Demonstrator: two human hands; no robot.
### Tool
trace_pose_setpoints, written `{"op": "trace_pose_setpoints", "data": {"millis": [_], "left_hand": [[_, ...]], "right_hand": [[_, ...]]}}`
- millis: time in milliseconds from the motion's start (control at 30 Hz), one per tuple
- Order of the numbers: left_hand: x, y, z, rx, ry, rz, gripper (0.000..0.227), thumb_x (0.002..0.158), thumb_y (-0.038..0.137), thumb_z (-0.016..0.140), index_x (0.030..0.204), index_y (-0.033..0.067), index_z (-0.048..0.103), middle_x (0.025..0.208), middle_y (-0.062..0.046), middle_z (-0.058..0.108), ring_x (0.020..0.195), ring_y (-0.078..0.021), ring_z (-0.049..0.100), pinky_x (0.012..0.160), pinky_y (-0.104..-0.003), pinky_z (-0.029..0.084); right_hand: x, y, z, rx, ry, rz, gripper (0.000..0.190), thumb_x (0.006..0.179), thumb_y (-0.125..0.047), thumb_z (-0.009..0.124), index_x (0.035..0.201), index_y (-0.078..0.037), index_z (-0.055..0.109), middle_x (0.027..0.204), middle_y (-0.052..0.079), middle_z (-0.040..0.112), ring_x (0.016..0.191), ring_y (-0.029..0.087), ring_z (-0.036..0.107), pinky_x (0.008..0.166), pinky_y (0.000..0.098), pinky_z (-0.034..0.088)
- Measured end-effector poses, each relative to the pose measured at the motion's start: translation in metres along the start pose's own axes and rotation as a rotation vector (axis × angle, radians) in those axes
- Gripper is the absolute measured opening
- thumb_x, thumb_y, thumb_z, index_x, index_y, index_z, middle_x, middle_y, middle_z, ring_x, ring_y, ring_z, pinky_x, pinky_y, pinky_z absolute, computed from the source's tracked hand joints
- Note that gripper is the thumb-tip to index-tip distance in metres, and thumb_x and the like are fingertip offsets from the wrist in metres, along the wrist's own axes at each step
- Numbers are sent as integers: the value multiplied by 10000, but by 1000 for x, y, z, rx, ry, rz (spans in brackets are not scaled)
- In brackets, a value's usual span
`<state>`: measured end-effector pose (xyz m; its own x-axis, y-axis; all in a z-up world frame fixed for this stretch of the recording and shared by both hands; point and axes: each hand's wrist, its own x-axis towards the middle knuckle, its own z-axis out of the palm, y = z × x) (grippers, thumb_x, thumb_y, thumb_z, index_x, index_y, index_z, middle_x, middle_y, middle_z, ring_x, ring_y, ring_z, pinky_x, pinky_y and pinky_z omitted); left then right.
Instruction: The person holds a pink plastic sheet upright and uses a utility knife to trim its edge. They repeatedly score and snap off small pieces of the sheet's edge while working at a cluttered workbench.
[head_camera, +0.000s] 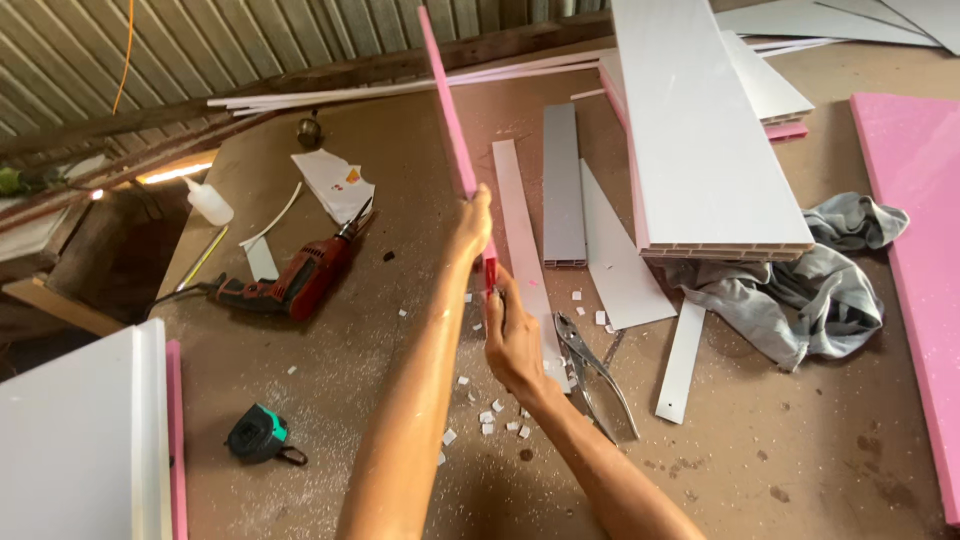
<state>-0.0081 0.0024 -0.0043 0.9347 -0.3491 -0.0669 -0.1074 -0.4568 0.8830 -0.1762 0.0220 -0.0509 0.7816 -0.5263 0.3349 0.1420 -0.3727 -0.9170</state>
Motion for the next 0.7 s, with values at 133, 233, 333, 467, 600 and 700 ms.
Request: {"op": "trace_pose_setpoints", "data": {"millis": [133,233,333,467,600,700], "left_hand": [[4,12,-4,74,-30,-22,787,999,579,304,1445,-51,455,1380,-311,588,1332,-445,561,1113,-574,419],[-5,23,-7,101,-44,-26,807,989,583,293,1464,-57,424,1420,-324,555,1355,-460,532,1128,-577,400],[-11,31,-5,115,-43,-47,812,985,590,295,1462,-52,437,1432,-317,549,1367,-446,525,1145,-555,392],[-35,46,-6,153,-64,-100,770,952,561,360,1461,-14,407,1413,-284,570,1351,-442,539,1124,-544,417],[-48,52,-7,204,-96,-131,710,896,393,396,1467,-25,335,1382,-262,599,1327,-431,564,1117,-538,436],[-1,25,10,207,-53,-108,736,827,394,425,1443,-4,364,1277,-236,660,1256,-431,617,1043,-571,482]], "right_hand": [[4,27,4,216,-1,124,475,1084,-336,272,1525,-200,388,745,101,674,552,157,570,517,293,509],[2,16,-6,175,-36,91,484,1059,-385,282,1500,-239,418,673,91,632,538,185,591,516,334,492],[-4,3,-10,166,13,115,487,1059,-400,287,1483,-238,463,724,144,694,550,199,573,517,331,505],[-7,-7,-17,246,54,219,428,1077,-287,367,1479,-213,495,651,88,604,523,156,506,490,278,483],[-1,-1,-28,347,40,336,418,1077,-272,429,1469,-156,517,615,53,551,465,128,510,397,249,455],[-1,-9,-31,310,36,310,411,1067,-252,443,1444,-123,539,568,60,550,420,133,515,356,254,439]]}}
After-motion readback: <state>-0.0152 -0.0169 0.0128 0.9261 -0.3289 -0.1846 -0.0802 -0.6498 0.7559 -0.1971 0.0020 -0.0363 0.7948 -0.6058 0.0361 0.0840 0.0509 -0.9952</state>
